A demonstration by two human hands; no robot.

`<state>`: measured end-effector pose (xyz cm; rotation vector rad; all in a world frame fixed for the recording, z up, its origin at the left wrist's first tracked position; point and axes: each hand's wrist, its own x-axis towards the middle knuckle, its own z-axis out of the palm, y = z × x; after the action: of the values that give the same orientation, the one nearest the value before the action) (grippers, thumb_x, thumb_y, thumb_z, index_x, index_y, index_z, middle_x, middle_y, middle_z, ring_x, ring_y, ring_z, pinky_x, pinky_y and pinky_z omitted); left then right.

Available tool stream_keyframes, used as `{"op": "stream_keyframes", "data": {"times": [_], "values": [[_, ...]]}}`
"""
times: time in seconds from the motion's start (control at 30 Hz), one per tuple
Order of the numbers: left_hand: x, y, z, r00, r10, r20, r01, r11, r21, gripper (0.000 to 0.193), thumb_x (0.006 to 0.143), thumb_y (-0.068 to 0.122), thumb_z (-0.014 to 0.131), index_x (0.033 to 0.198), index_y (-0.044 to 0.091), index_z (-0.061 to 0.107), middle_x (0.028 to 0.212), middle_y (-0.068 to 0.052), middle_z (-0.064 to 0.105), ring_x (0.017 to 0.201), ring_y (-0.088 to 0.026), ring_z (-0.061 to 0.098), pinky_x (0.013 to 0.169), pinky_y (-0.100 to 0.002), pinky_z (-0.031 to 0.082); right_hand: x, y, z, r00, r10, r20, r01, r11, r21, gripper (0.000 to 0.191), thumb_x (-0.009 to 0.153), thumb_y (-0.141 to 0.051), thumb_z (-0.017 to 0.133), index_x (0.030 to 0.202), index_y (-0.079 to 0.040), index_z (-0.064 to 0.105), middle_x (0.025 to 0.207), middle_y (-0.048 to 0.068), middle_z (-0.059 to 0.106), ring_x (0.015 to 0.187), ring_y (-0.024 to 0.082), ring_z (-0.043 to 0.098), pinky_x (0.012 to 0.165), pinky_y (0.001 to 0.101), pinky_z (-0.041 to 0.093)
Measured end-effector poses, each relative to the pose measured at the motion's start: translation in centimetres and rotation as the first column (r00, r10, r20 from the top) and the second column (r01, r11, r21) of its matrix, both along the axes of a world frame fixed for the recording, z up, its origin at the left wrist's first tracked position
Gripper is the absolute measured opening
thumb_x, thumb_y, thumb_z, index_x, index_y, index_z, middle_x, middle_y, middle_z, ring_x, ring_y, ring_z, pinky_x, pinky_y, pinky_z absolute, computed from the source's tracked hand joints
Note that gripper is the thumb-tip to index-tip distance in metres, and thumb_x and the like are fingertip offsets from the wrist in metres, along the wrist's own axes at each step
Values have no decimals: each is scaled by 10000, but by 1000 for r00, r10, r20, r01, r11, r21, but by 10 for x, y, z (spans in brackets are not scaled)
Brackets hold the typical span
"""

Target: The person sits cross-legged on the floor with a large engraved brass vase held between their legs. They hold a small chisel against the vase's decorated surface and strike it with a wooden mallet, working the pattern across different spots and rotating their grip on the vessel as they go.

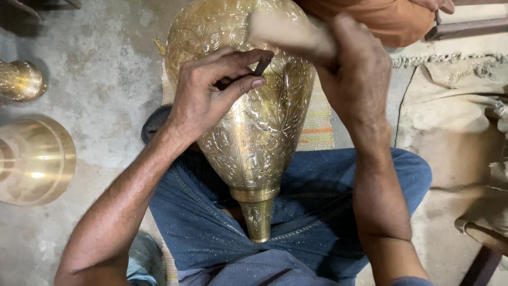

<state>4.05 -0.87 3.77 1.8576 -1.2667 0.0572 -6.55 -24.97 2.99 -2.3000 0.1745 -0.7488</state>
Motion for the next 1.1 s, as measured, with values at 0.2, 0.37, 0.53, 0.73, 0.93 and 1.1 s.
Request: {"op": "stream_keyframes", "data": {"times": [0.2,0.37,0.53,0.73,0.93,1.1], "values": [[-1,-1,5,1000,-15,27,15,1000,-7,333,981,143,812,1276,22,717,1110,-97,755,965,-184,773,845,-307,671,-3,-6,-12,977,102,190,-22,923,-385,284,929,-45,808,1058,-49,556,938,84,625,849,219,644,726,359,546],[-2,0,2,1000,-6,26,5,999,32,299,990,152,798,1256,40,721,1116,-91,760,989,-189,775,871,-317,664,4,-7,-22,994,70,79,-64,996,-69,232,1025,-83,804,1056,-78,575,885,23,617,787,171,620,689,361,518],[0,-2,0,1000,9,-23,-9,999,32,329,980,159,781,1284,52,714,1087,-80,756,972,-183,774,860,-300,679,7,-3,-15,962,129,241,-209,916,341,219,988,-108,744,1112,-95,564,819,-7,635,681,114,652,602,315,580],[-2,-2,-1,1000,6,-23,-6,1000,24,342,969,162,781,1289,59,717,1093,-85,760,962,-176,767,840,-297,676,4,-6,-8,969,22,246,24,983,-182,199,1047,2,729,1182,-22,585,925,81,654,717,155,636,585,319,552],[3,-2,-5,1000,10,-25,-10,1000,-4,208,1002,150,809,1187,83,742,1161,-111,764,967,-177,768,817,-330,678,3,-19,-19,998,21,-62,-49,865,-500,355,918,-134,864,1066,-62,549,898,81,642,837,243,651,768,478,536],[-19,-5,-26,898,266,-350,-391,849,-356,303,1042,103,775,1323,98,659,1106,-104,783,967,-167,809,810,-340,739,9,-30,-41,996,-70,50,85,891,-445,323,905,-14,786,1112,-35,539,1005,132,663,944,321,673,816,473,538]]}}
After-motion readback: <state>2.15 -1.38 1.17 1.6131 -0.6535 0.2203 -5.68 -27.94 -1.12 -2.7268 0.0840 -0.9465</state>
